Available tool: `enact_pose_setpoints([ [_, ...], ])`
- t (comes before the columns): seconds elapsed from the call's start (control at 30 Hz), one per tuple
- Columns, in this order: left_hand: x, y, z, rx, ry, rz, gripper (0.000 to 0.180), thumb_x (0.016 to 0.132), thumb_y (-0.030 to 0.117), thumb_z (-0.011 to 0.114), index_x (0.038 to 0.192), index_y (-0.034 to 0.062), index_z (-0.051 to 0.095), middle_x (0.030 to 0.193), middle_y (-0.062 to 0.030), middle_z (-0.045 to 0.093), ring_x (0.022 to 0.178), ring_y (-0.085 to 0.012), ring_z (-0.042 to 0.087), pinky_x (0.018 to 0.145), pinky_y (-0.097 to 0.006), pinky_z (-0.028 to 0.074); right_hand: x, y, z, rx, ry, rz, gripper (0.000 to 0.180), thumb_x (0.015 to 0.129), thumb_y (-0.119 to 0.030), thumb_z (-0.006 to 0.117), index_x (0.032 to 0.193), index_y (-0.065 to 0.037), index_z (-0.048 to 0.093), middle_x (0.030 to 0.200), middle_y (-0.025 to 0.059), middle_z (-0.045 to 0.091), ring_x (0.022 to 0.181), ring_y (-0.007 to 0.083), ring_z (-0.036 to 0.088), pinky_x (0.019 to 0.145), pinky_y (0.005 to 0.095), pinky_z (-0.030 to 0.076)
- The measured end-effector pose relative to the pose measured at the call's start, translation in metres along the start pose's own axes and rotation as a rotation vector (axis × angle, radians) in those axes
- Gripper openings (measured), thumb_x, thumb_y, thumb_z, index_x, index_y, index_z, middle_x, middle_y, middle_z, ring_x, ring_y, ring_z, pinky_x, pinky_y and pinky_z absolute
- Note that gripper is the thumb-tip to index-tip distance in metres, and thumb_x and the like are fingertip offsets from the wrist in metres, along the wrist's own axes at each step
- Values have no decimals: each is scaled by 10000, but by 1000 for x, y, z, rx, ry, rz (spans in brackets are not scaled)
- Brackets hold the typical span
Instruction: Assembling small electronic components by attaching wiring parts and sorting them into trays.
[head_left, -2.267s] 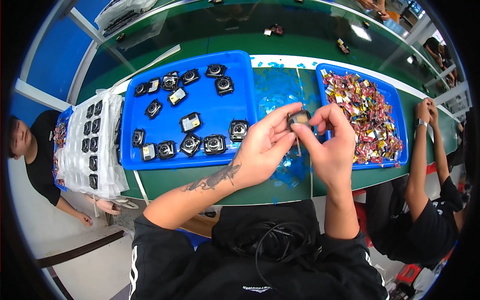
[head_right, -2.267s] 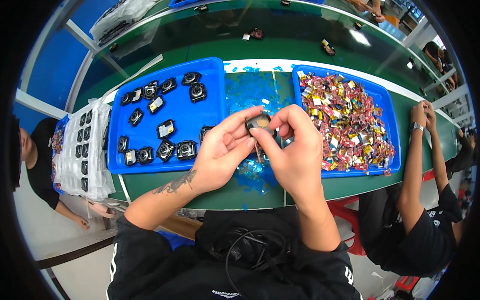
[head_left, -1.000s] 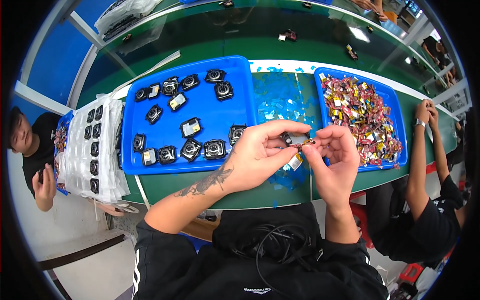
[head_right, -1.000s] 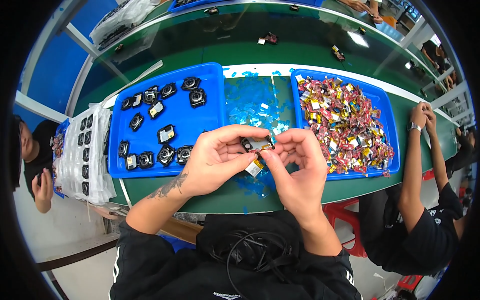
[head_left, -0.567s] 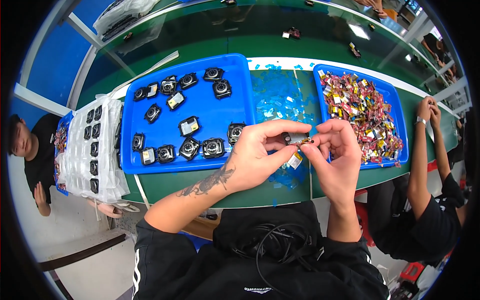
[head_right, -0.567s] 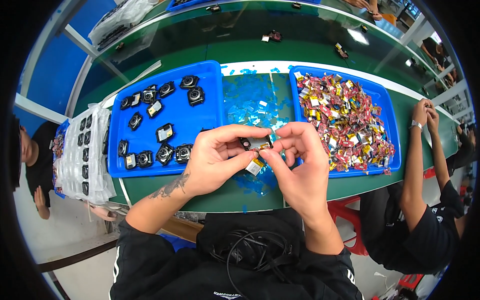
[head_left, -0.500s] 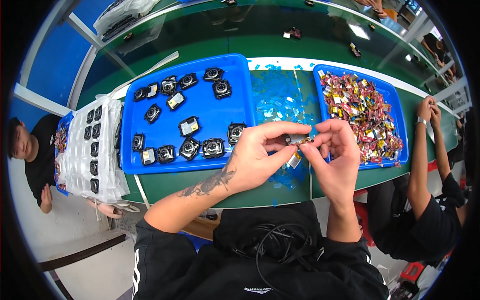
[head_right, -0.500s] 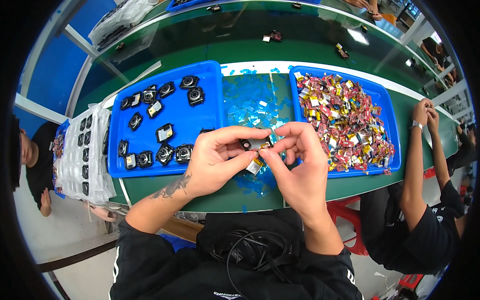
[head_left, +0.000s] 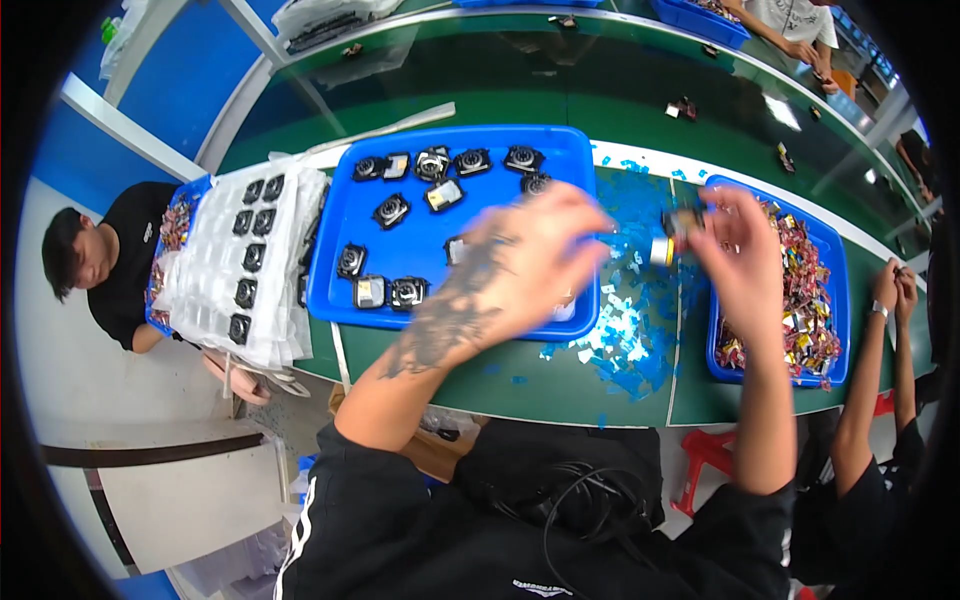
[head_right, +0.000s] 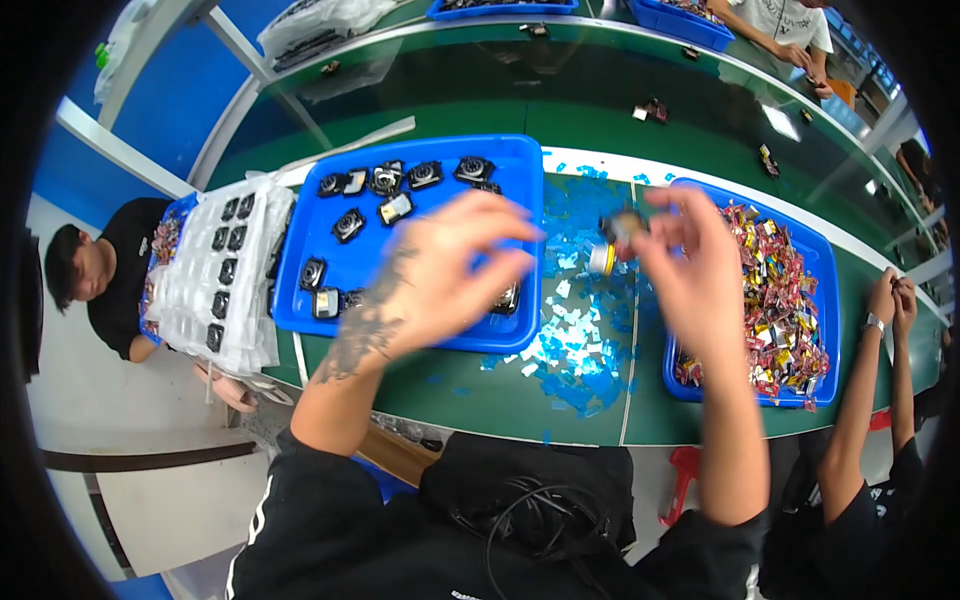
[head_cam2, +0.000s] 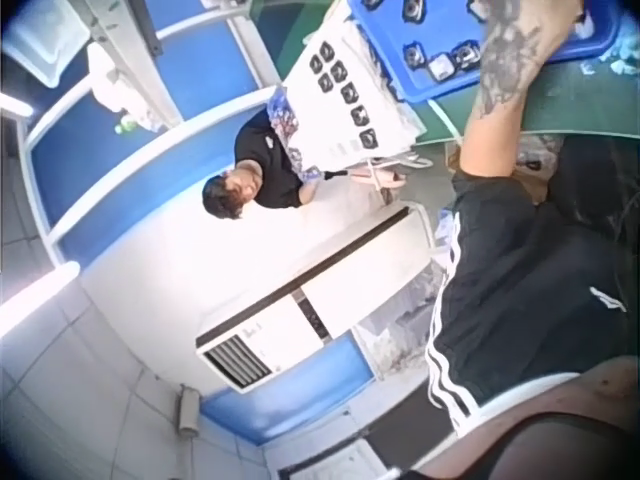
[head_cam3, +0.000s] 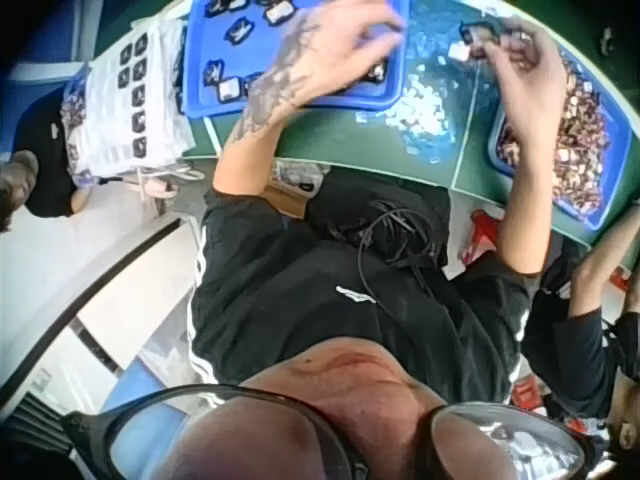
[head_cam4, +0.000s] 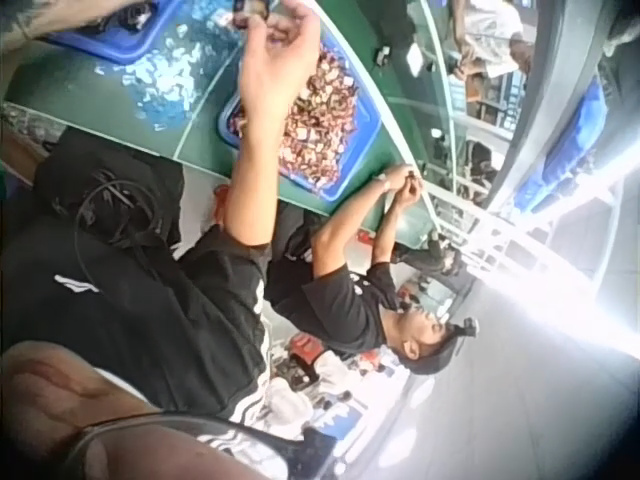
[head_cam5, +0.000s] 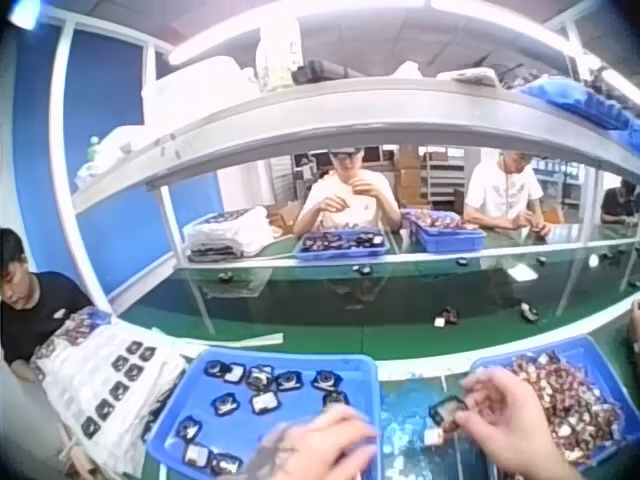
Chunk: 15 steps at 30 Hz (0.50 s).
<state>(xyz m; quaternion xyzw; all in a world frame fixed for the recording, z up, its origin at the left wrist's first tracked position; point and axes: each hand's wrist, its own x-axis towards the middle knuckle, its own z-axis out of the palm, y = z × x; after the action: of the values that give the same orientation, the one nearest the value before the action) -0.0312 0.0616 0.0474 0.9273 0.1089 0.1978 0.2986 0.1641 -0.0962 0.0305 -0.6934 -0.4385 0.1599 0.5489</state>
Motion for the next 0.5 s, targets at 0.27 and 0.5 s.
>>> enact_pose_setpoints([
  [0.27,-57,-56,-31,654,4,-246,293,782,309,739,957,89,656,918,-122,665,928,-306,643,814,-400,508,181,82,14,-39,-34,346,427,685,-1,790,1066,47,602,853,113,658,720,159,641,602,284,528],
  [0.5,-42,-45,-43,390,-186,-306,177,813,135,702,956,56,634,776,-75,595,806,-231,626,757,-340,500,192,106,22,-608,63,239,396,639,-231,845,956,-62,678,975,136,692,954,300,656,855,386,507],
])
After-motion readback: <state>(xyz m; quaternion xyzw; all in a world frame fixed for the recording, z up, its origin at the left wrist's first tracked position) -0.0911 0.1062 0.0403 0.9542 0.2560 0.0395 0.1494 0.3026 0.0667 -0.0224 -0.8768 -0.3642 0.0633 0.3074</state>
